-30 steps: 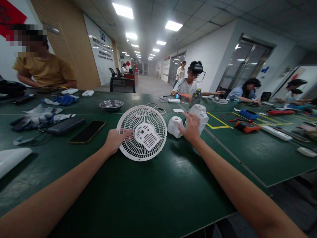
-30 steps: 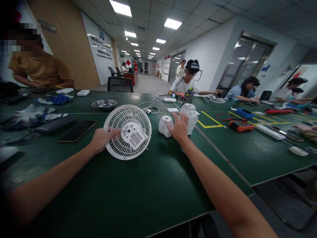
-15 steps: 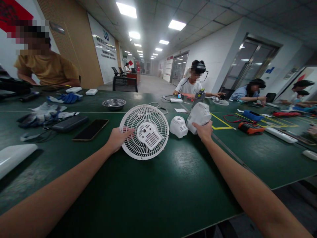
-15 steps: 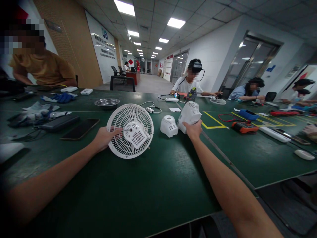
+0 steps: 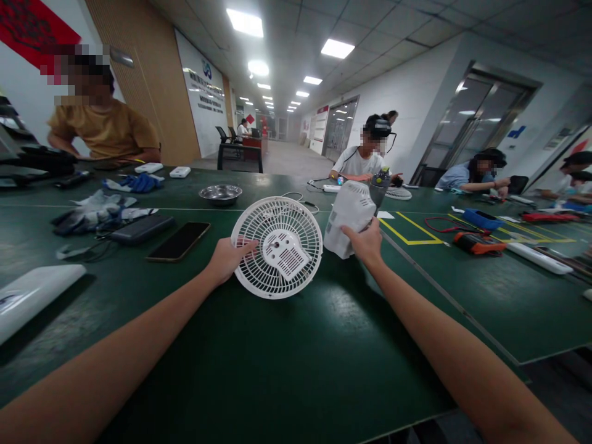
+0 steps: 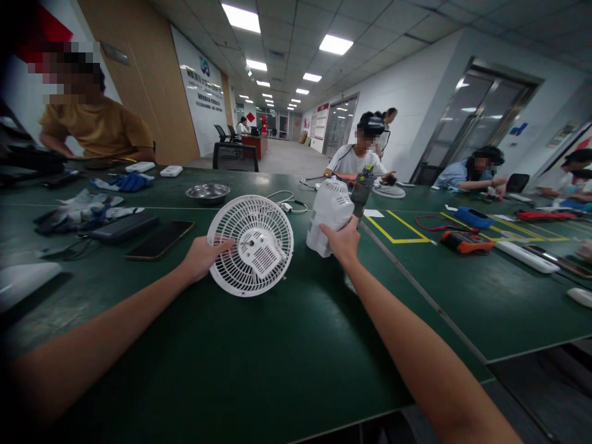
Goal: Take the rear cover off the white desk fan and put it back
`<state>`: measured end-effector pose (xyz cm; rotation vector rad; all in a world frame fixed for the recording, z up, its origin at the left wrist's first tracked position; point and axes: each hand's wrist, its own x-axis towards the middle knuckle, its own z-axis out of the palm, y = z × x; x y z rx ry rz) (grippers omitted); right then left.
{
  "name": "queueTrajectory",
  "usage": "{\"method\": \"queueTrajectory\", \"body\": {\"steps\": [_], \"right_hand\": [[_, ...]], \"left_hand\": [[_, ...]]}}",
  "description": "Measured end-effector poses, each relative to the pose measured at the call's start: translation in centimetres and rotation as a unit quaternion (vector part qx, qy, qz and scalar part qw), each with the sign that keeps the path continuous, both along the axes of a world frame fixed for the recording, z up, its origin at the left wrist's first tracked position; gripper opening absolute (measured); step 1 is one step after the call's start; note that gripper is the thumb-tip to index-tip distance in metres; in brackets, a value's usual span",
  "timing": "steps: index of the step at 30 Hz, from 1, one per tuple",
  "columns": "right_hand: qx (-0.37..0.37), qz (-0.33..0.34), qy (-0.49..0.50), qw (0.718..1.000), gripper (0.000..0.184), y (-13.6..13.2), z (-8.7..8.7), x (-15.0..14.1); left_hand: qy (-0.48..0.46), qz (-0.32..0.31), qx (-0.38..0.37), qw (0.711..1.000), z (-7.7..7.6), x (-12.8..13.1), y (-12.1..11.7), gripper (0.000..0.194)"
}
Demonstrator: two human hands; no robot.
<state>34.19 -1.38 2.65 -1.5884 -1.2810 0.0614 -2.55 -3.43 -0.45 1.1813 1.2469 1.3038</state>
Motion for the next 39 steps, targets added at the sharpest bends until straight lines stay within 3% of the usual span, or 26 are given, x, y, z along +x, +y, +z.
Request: {"method": "queueTrajectory", "body": {"steps": [6, 9, 11, 15, 20, 26, 30, 34, 39], "right_hand": [[0.000, -0.049, 0.010, 0.999, 0.090, 0.1, 0.6, 4.7], [-0.018, -0.042, 0.030, 0.998, 0.090, 0.0, 0.6, 6.4], [0.011, -0.026, 0.036, 0.999, 0.087, -0.1, 0.7, 6.9], [0.091, -0.018, 0.036, 0.995, 0.078, 0.2, 1.2, 6.9], [0.125, 0.011, 0.036, 0.991, 0.079, 0.4, 1.2, 6.8], [0.159, -0.015, -0.072, 0.984, 0.084, -0.7, 2.0, 6.7], [0.196, 0.002, -0.129, 0.972, 0.086, -2.1, 2.8, 4.1], [0.121, 0.111, -0.034, 0.986, 0.078, -3.1, 1.5, -0.7], [-0.051, 0.136, -0.052, 0.988, 0.070, -2.5, -2.1, -3.7]], "left_hand": [[0.010, 0.001, -0.008, 1.000, 0.0, -0.1, -0.1, 0.024], [0.010, 0.002, -0.011, 1.000, 0.2, 0.0, -0.2, 0.025], [0.004, -0.001, -0.006, 1.000, 0.2, 0.0, -0.2, 0.025], [0.011, 0.009, 0.001, 1.000, -0.3, -0.3, 0.2, 0.021], [0.026, 0.003, 0.019, 0.999, -0.8, -0.4, 0.6, 0.018], [0.018, 0.008, 0.007, 1.000, -0.5, -0.2, 0.4, 0.016], [0.017, -0.005, 0.021, 1.000, -0.3, -0.2, 0.2, 0.019], [0.004, -0.009, 0.031, 0.999, -0.4, -0.2, 0.3, 0.021], [-0.015, -0.015, 0.028, 0.999, -0.4, -0.2, 0.5, 0.024]]}}
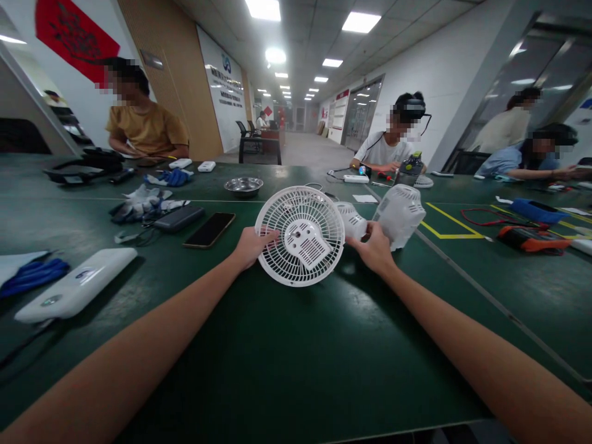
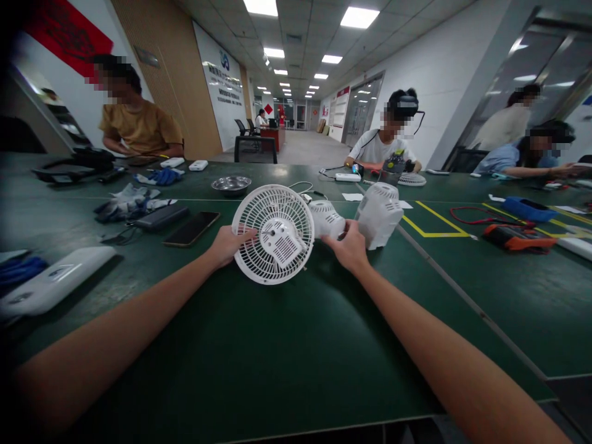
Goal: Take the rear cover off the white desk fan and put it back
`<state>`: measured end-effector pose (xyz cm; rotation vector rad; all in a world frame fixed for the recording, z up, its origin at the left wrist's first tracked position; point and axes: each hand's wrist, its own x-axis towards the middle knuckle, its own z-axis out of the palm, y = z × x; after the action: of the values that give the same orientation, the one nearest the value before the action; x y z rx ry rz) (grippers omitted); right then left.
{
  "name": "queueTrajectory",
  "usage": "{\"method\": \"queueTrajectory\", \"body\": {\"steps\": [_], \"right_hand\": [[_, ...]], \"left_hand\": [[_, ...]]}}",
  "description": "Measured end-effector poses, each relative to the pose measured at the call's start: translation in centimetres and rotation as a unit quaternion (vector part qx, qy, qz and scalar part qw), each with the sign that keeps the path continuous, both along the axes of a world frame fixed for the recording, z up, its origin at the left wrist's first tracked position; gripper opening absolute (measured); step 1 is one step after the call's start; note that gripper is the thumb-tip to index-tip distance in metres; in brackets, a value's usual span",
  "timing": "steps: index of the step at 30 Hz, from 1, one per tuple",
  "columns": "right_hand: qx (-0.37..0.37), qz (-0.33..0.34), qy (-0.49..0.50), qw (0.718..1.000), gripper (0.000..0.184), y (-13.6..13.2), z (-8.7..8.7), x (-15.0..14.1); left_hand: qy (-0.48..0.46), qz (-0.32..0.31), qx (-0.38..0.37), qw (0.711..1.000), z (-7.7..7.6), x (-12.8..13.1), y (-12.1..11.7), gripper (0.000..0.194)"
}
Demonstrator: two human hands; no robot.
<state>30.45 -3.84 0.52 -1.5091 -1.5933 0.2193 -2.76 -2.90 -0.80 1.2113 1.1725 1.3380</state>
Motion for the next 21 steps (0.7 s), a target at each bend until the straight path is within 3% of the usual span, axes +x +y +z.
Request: {"method": "queueTrajectory", "body": {"steps": [5, 8, 11, 13, 14, 17, 19, 21], "right_hand": [[-0.067, -0.013, -0.106, 0.992, 0.079, 1.4, -1.7, 0.3], [0.002, -0.011, -0.135, 0.991, 0.075, 1.0, -1.1, 0.0], [0.079, 0.052, -0.065, 0.993, 0.056, -0.5, 0.1, -1.2], [0.009, 0.141, 0.065, 0.988, 0.044, -1.8, 0.6, -2.5], [-0.062, 0.197, 0.150, 0.967, 0.041, -2.5, 0.7, -3.2], [-0.233, 0.315, 0.351, 0.850, 0.035, -4.4, 0.6, -5.4], [-0.298, 0.362, 0.421, 0.776, 0.033, -5.5, 0.5, -6.6], [-0.319, 0.382, 0.459, 0.737, 0.033, -6.3, 0.6, -7.4]], "left_hand": [[0.037, 0.037, 0.028, 0.998, -0.1, 0.1, 0.0, 0.024], [0.051, 0.050, 0.045, 0.996, -0.1, 0.2, -0.2, 0.024], [0.056, 0.071, 0.068, 0.994, 0.0, 0.3, -0.5, 0.022], [0.062, 0.087, 0.089, 0.990, 0.0, 0.3, -0.6, 0.022], [0.066, 0.094, 0.100, 0.988, 0.0, 0.3, -0.6, 0.023], [0.081, 0.116, 0.140, 0.980, 0.1, 0.3, -0.9, 0.023], [0.091, 0.127, 0.168, 0.973, 0.5, 0.4, -1.2, 0.022], [0.102, 0.131, 0.190, 0.968, 0.8, 0.4, -1.6, 0.023]]}}
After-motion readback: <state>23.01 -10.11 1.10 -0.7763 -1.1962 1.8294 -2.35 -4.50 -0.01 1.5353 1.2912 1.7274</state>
